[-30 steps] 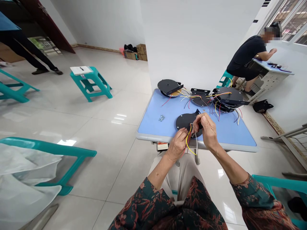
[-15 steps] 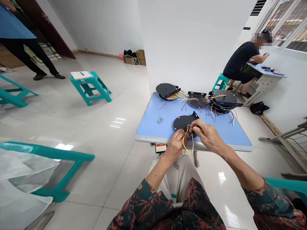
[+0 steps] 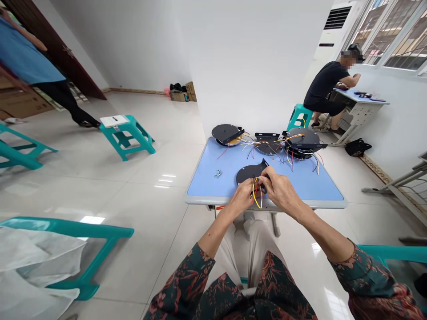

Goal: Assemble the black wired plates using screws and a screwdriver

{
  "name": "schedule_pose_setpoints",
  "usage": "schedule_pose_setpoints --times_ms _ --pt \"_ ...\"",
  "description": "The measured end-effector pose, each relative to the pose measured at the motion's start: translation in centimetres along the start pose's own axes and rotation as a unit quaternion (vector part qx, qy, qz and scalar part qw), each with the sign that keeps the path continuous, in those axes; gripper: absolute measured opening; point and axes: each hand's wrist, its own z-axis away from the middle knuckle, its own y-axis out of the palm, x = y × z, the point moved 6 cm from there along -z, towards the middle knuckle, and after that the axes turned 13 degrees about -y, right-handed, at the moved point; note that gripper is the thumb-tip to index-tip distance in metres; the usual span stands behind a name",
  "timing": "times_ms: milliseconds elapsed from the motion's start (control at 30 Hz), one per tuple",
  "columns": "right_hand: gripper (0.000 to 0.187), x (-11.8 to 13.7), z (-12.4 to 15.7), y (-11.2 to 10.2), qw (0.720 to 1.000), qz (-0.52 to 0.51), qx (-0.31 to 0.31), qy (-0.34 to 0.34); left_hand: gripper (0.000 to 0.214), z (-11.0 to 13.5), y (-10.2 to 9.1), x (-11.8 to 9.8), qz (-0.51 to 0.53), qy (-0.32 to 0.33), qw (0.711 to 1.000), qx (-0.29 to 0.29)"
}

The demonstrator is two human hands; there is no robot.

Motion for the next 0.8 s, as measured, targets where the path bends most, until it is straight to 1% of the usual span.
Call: schedule_pose_setpoints --times_ms 100,167,267,333,433,533,633,700,800 --pt "0.012 0.0 0.2 0.1 1.000 0.021 0.004 0.014 0.012 -0.8 0.0 0.5 0.069 -0.062 0.995 0.046" --pt "0.013 0.0 0.1 0.0 1.000 0.018 0.008 0.011 0.016 -1.0 -0.1 0.8 0.085 -0.091 0.991 0.055" --pt "0.009 0.3 0.0 -0.6 0.999 -0.020 -0.003 -0.037 0.024 -1.0 -0.1 1.3 0.080 -0.120 0.988 0.050" --pt "0.012 0.3 0.0 -1.4 0.996 -0.046 -0.016 -0.073 0.025 -1.0 0.1 1.7 0.079 -0.137 0.986 0.048" --pt "0.015 -0.1 0.3 -2.1 0.994 -0.035 -0.017 -0.099 0.026 -1.0 0.3 2.0 0.078 -0.151 0.984 0.050" --pt "0.012 0.0 0.6 -2.2 0.991 0.050 -0.020 -0.120 0.024 -0.9 0.3 2.0 0.084 -0.155 0.983 0.056" --pt "0.018 0.7 0.7 -1.9 0.979 0.160 -0.010 -0.124 0.024 -0.9 0.0 1.7 0.114 -0.151 0.980 0.061" --pt "0.026 1.0 0.4 -1.6 0.967 0.231 0.010 -0.107 0.025 -0.9 0.0 1.6 0.132 -0.143 0.979 0.066" --pt "0.035 1.2 -0.2 -1.8 0.948 0.314 0.031 -0.052 0.030 -1.1 0.1 1.6 0.136 -0.145 0.978 0.069"
